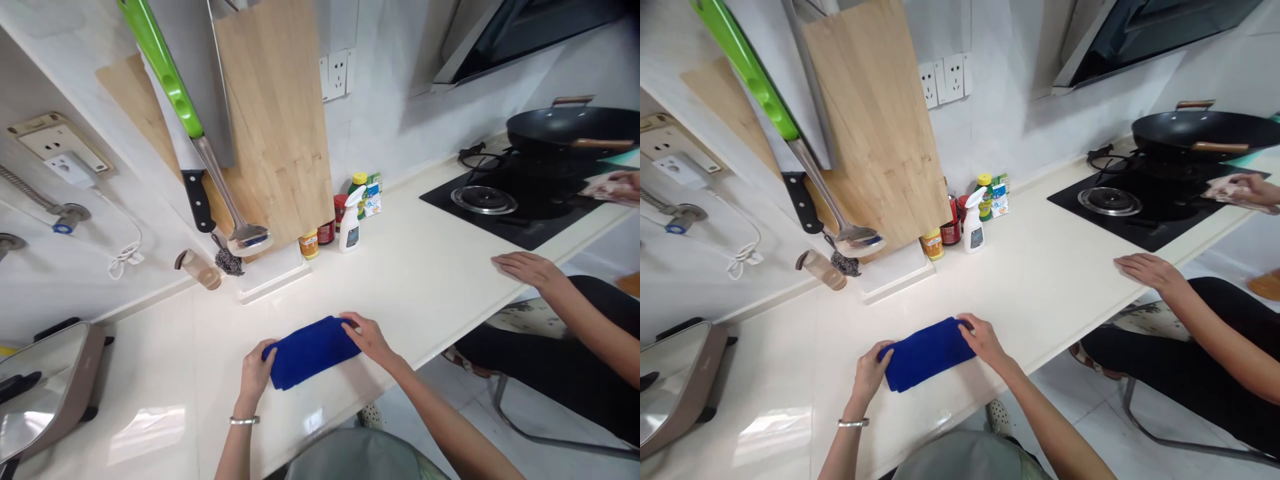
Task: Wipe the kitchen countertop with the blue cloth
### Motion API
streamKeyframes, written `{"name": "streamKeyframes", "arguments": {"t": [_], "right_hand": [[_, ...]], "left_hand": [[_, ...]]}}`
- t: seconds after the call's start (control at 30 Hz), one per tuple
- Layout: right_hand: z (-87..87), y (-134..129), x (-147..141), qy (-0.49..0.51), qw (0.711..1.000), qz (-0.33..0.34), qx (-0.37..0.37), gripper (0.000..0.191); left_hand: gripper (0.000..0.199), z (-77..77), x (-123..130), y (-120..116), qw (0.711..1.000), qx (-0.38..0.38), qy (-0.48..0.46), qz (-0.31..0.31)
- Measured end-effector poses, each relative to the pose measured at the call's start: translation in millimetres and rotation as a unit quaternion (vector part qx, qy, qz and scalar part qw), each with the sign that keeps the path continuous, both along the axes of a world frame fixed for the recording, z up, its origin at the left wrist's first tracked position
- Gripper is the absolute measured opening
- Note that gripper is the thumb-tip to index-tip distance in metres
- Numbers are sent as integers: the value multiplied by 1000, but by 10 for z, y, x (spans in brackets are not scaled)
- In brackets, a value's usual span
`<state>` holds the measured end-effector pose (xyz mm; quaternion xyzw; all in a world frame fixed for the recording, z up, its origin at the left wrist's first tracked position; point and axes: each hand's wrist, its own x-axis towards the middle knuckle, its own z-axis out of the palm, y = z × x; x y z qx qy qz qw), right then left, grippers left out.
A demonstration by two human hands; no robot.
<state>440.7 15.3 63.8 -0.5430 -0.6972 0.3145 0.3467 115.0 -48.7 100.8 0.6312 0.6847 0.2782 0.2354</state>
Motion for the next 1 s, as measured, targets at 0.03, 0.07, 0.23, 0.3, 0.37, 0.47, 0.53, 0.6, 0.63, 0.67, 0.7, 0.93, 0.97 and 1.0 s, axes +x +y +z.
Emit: {"name": "streamKeyframes", "arguments": {"t": [0.03, 0.07, 0.23, 0.3, 0.37, 0.47, 0.53, 0.6, 0.63, 0.67, 0.7, 0.93, 0.97, 1.0], "right_hand": [[-56, 74, -51, -1, 999, -28, 17, 43], [-119, 121, -93, -5, 998, -53, 31, 46], [-436, -44, -231, -47, 991, -107, 69, 50], [-521, -201, -293, -74, 989, -99, 79, 47], [-575, -323, -361, -125, 983, -101, 95, 44], [-624, -392, -444, -206, 966, -110, 114, 42], [-653, -383, -460, -227, 961, -101, 122, 41], [-688, -370, -421, -218, 963, -84, 134, 41], [-708, -369, -377, -206, 965, -78, 142, 41], [-730, -376, -315, -196, 966, -76, 151, 42], [-753, -389, -238, -190, 965, -78, 160, 42], [-886, -599, 312, -236, 945, -56, 218, 49], [-896, -622, 330, -240, 944, -49, 223, 51], [-904, -640, 329, -243, 942, -49, 225, 53]], "left_hand": [[32, -67, -11, 26, 999, 36, 27, 26], [34, -141, -10, 28, 995, 73, 52, 44], [39, -480, 248, -224, 978, 170, 119, -21], [46, -557, 462, -351, 969, 173, 162, -74], [54, -607, 703, -415, 959, 165, 203, -112], [59, -666, 1020, -331, 953, 147, 224, -143], [57, -709, 1145, -187, 955, 129, 223, -145], [57, -750, 1173, -58, 958, 107, 223, -143], [57, -767, 1151, -25, 959, 99, 225, -143], [58, -780, 1106, -23, 958, 94, 230, -143], [59, -788, 1042, -55, 957, 93, 237, -140], [61, -786, 371, -728, 939, 103, 323, -52], [62, -791, 305, -766, 937, 104, 331, -41], [62, -797, 260, -768, 935, 105, 337, -30]]}}
